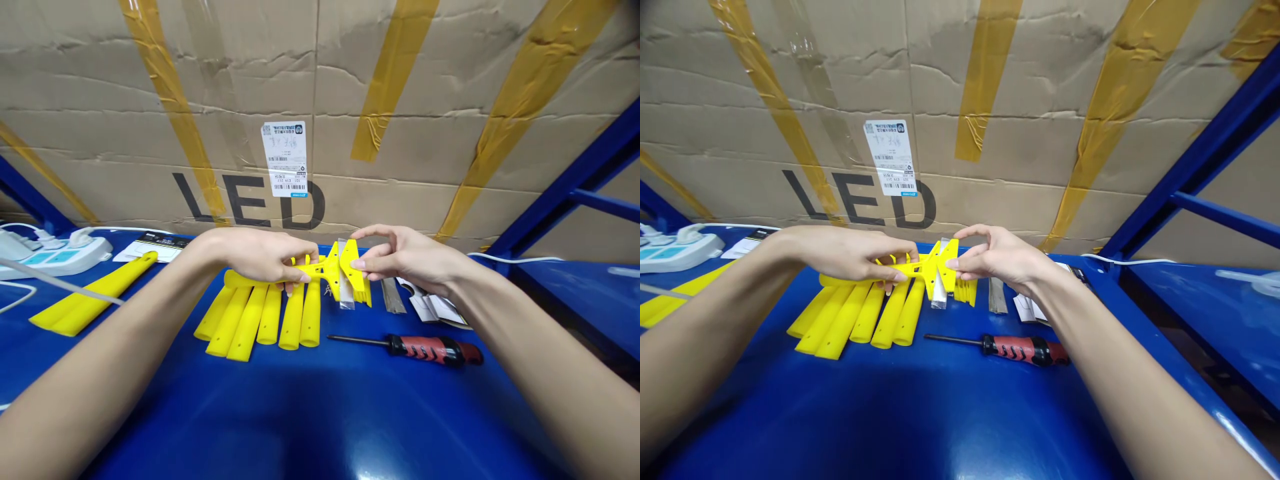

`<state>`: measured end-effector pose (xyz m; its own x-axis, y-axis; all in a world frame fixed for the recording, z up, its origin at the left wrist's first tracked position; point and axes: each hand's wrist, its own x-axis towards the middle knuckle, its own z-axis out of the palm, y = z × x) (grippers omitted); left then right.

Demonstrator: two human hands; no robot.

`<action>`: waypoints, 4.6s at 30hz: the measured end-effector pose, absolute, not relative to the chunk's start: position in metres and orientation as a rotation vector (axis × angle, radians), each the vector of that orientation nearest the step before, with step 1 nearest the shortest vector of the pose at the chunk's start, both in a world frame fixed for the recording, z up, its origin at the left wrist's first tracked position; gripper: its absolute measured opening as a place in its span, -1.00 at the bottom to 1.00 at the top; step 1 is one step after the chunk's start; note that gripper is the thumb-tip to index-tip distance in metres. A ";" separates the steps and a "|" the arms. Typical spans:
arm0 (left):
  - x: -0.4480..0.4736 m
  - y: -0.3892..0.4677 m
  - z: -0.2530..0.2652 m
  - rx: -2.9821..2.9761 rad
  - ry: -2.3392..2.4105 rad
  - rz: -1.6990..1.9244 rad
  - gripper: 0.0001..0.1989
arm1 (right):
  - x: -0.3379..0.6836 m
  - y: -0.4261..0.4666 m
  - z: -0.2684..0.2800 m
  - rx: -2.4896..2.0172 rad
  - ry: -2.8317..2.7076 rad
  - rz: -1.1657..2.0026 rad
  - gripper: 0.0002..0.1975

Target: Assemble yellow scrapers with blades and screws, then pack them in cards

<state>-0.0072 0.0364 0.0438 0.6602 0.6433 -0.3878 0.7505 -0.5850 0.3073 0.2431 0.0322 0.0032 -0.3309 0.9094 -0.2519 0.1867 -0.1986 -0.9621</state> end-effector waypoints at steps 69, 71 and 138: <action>0.002 0.038 0.046 2.648 1.080 0.046 -0.55 | 0.228 0.031 -0.008 -0.986 -1.711 1.390 -0.62; -0.003 0.038 0.050 2.609 1.128 0.020 -0.55 | 0.233 0.034 -0.007 -1.022 -1.684 1.419 -0.60; -0.021 0.041 0.042 2.388 1.225 -0.267 -0.57 | 0.217 0.026 -0.033 -1.140 -2.798 0.241 -0.87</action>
